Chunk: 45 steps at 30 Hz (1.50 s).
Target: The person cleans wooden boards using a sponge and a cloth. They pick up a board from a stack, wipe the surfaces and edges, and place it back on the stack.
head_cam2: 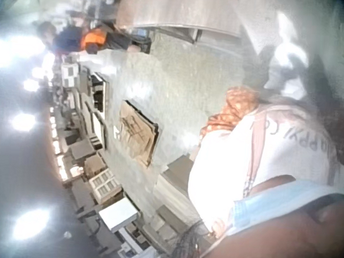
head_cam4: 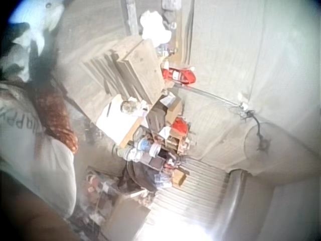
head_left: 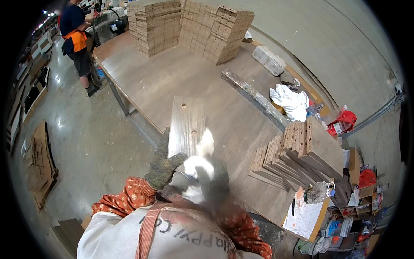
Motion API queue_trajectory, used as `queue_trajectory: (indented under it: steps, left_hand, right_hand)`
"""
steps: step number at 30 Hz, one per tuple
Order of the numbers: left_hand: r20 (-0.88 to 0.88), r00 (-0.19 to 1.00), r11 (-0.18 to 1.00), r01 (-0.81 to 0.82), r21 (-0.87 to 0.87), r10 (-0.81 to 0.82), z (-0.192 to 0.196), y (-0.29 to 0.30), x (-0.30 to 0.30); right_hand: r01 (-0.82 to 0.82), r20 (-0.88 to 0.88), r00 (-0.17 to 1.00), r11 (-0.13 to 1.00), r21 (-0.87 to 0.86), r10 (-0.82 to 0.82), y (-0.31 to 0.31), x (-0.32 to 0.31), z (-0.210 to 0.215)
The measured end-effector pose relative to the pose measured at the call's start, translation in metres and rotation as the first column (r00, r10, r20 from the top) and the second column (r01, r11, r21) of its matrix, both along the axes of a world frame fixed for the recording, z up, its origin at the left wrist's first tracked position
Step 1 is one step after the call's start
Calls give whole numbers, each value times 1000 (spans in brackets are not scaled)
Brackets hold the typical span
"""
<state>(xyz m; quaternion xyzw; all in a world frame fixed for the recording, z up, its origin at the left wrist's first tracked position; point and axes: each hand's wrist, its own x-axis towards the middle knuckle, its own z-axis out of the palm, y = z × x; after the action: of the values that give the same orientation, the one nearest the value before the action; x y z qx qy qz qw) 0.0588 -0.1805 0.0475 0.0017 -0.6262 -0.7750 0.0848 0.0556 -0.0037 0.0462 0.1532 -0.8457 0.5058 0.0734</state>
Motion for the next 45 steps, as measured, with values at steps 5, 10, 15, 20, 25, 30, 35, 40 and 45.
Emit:
queue_trajectory:
  steps: [5, 10, 15, 20, 25, 30, 35, 40, 45]
  left_hand:
    - [-111, 990, 918, -121, -378, 85, -8, -4, -18]
    - [-226, 972, 832, -75, -550, -62, 4, 9, -15]
    - [-275, 925, 793, 45, -608, -263, -4, 19, -5]
    - [-132, 957, 670, 79, -738, -258, 23, 7, 24]
    - [-156, 946, 506, 10, -862, -286, 9, -18, 27]
    - [-345, 898, 367, -235, -900, -272, 12, -32, 18]
    - [-504, 769, 128, -497, -858, -393, 32, -33, 6]
    - [-535, 701, 78, -571, -817, -472, 30, -37, -7]
    - [-502, 767, 283, -417, -864, -400, 28, -30, -18]
  right_hand:
    - [-196, -86, 970, 940, 279, 227, 45, 37, -5]
    - [189, -530, 848, 918, 348, 26, 46, 26, 50]
    - [-35, -559, 787, 923, 382, 261, 13, 3, 69]
    - [247, -745, 643, 875, 417, 174, 24, -57, 85]
    - [518, -654, 683, 848, 117, -327, 56, -81, 104]
    - [575, -677, 650, 806, 142, -345, 61, -66, 82]
    - [460, -470, 800, 884, 79, -373, 71, -49, 47]
    - [424, -443, 818, 905, 36, -366, 82, -36, 19]
    - [391, -232, 899, 920, 37, -372, 86, -12, 10]
